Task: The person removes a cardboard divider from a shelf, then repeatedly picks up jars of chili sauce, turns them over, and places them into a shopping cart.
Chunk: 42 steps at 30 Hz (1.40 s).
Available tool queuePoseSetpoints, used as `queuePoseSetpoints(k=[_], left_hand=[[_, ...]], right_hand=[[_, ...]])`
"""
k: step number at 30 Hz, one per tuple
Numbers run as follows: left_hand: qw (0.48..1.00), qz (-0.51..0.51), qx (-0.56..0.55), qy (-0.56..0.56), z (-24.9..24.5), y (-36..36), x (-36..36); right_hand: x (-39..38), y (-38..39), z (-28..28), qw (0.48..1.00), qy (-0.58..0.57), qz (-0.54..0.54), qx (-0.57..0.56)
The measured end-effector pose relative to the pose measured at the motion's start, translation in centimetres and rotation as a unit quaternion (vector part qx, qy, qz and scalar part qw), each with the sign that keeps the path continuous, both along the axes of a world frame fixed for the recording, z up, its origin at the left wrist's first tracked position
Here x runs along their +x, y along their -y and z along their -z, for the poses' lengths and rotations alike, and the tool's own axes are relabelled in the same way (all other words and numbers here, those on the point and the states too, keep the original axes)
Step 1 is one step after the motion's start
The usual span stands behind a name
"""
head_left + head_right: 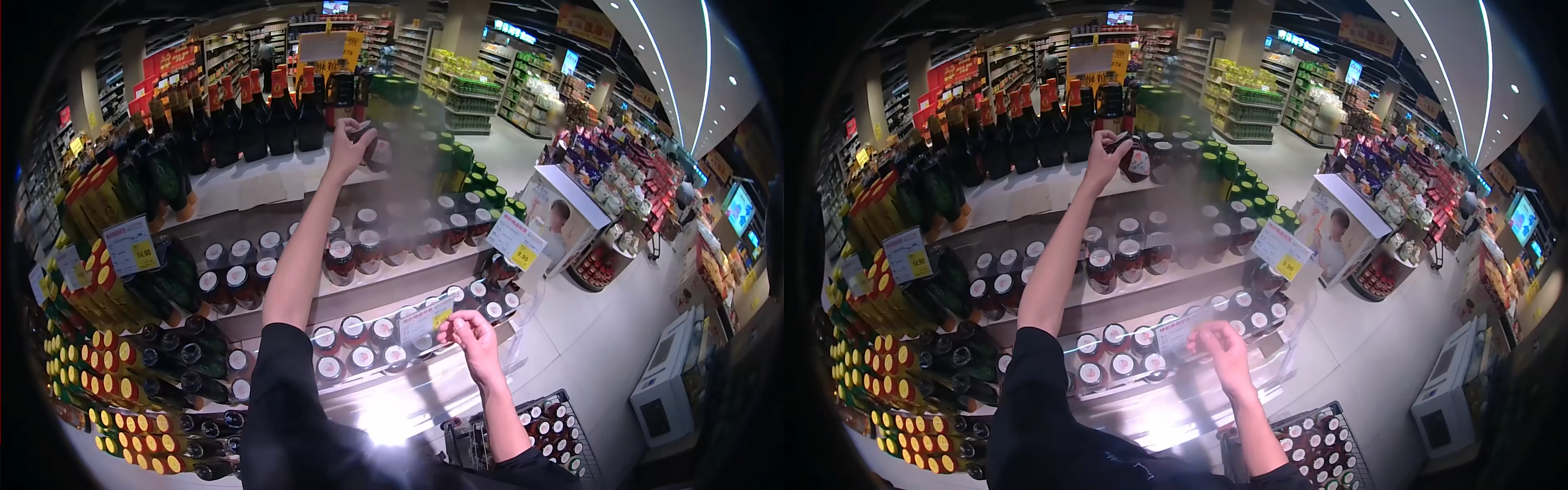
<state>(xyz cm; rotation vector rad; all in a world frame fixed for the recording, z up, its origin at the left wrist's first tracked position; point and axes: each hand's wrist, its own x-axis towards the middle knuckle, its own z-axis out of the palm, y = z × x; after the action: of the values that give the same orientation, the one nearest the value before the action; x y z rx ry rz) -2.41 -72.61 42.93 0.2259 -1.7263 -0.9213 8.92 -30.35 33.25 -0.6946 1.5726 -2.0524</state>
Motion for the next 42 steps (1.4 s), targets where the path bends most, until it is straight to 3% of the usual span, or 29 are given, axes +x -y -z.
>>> queuePoseSetpoints(k=[2, 6, 11, 14, 20, 22, 30, 36, 37, 39, 40, 42], left_hand=[[0.965, 0.2, 0.164, 0.043, -2.6, -2.7, 3.0], [0.926, 0.31, 0.198, 0.082, -3.7, -8.5, 7.0], [0.847, 0.431, 0.297, 0.092, -0.6, -16.8, 12.4], [0.833, 0.465, 0.282, 0.099, 2.8, -19.4, 13.7], [0.819, 0.459, 0.316, 0.139, 4.3, -23.7, 16.7], [0.815, 0.458, 0.31, 0.172, 5.5, -24.2, 16.6], [0.828, 0.465, 0.264, 0.17, 6.6, -27.5, 18.3], [0.81, 0.471, 0.299, 0.182, 6.5, -28.2, 19.1], [0.81, 0.471, 0.299, 0.182, 7.0, -28.2, 19.0], [0.724, 0.557, 0.392, 0.11, 8.1, -28.5, 18.8], [0.711, 0.567, 0.403, 0.096, 8.3, -28.9, 19.1], [0.698, 0.577, 0.417, 0.08, 8.7, -29.9, 19.8]], right_hand=[[0.4, 0.4, -0.3, 1.0, 0.007, -0.007, -0.021], [1.6, 1.7, -1.1, 0.994, 0.02, -0.065, -0.087], [3.2, 2.6, -1.7, 0.948, 0.205, -0.162, -0.18], [4.2, 2.9, -1.7, 0.938, 0.211, -0.191, -0.199], [6.4, 1.8, 0.5, 0.892, 0.274, -0.239, -0.267], [6.9, 1.3, 1.4, 0.856, 0.304, -0.271, -0.319], [8.6, -0.9, 2.6, 0.834, 0.368, -0.216, -0.348], [8.4, -1.4, 3.7, 0.829, 0.365, -0.215, -0.366], [8.4, -1.5, 3.5, 0.845, 0.342, -0.193, -0.364], [9.2, -1.7, 2.0, 0.887, 0.296, -0.117, -0.335], [9.5, -1.7, 1.6, 0.887, 0.296, -0.117, -0.334], [9.8, -1.6, 1.5, 0.97, 0.058, 0.08, -0.224]])
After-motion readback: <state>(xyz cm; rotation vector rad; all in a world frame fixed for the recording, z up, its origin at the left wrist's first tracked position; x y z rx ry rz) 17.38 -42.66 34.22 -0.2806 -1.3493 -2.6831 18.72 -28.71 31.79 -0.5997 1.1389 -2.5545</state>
